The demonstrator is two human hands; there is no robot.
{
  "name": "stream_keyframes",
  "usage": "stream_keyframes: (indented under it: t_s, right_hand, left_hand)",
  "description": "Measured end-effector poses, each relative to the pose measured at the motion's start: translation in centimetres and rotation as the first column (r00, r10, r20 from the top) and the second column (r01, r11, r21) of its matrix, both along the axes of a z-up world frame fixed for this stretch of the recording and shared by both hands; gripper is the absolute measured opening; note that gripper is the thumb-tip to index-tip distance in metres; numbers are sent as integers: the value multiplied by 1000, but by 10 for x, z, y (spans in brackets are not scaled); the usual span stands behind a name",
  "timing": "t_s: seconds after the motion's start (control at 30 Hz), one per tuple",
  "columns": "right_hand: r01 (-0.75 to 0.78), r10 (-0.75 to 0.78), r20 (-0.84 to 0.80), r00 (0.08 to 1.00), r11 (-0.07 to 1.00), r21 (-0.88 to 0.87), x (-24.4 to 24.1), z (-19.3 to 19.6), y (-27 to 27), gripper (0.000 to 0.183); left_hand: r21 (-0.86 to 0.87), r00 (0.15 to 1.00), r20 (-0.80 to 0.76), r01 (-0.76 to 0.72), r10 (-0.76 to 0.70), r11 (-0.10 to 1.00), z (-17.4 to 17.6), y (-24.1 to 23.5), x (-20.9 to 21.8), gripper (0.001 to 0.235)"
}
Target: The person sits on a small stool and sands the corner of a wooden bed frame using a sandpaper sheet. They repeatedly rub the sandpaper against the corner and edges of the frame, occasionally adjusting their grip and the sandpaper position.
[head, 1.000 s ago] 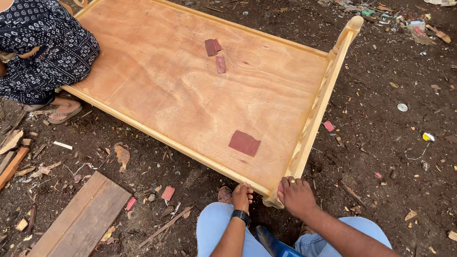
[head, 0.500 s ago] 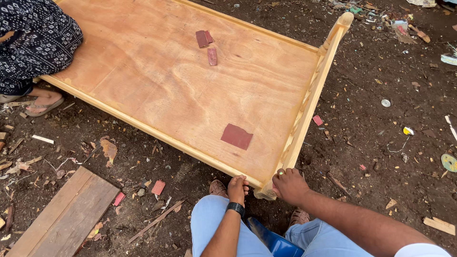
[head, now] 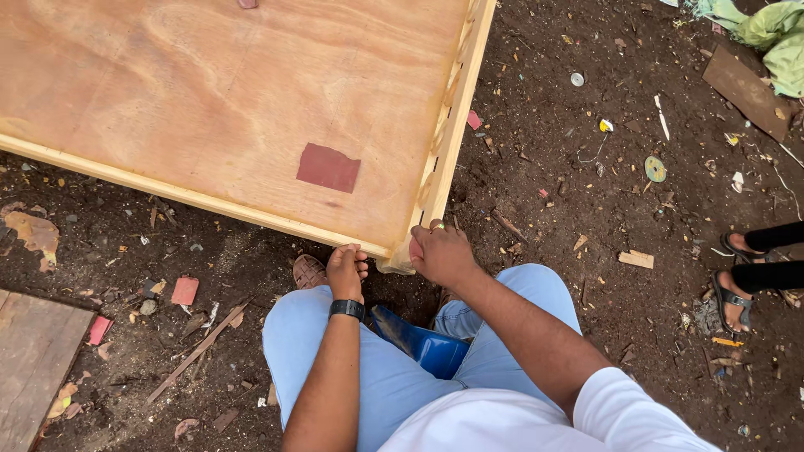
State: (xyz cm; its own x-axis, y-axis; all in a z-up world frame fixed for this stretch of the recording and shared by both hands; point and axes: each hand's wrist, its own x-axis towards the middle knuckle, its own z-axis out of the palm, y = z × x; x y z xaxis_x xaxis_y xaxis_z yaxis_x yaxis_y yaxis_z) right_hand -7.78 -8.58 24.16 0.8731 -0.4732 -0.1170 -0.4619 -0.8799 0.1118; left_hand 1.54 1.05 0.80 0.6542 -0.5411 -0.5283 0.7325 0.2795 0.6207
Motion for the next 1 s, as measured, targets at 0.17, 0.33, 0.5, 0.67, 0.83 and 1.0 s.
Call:
stream_keyframes:
  t_s: [0.17, 0.33, 0.5, 0.67, 0.83, 1.0]
  right_hand:
    - [-179, 175, -52, 983, 981, -79, -15, -7, -12, 52]
    - [-464, 450, -210, 868, 886, -20, -10, -4, -43, 54]
    - [-626, 625, -373, 686, 768, 136, 5, 6, -56, 59]
    - [-546, 531, -266, 804, 837, 22, -3, 3, -46, 51]
    - [-280, 268, -110, 957, 952, -121, -14, -6, -13, 47]
    - [-131, 128, -30, 991, 974, -185, -15, -10, 0, 51]
  left_hand:
    - [2, 1000, 5, 15, -15, 1000, -3, 7, 0, 18]
    - [2, 999, 16, 28, -28, 1000, -2, 7, -1, 17]
    - [19, 998, 11, 57, -58, 998, 6, 6, -1, 17]
    - [41, 997, 5, 78, -79, 996, 6, 9, -1, 16]
    - [46, 997, 1, 74, -74, 996, 9, 13, 3, 15]
    - [44, 997, 24, 70, -71, 997, 10, 14, -1, 17]
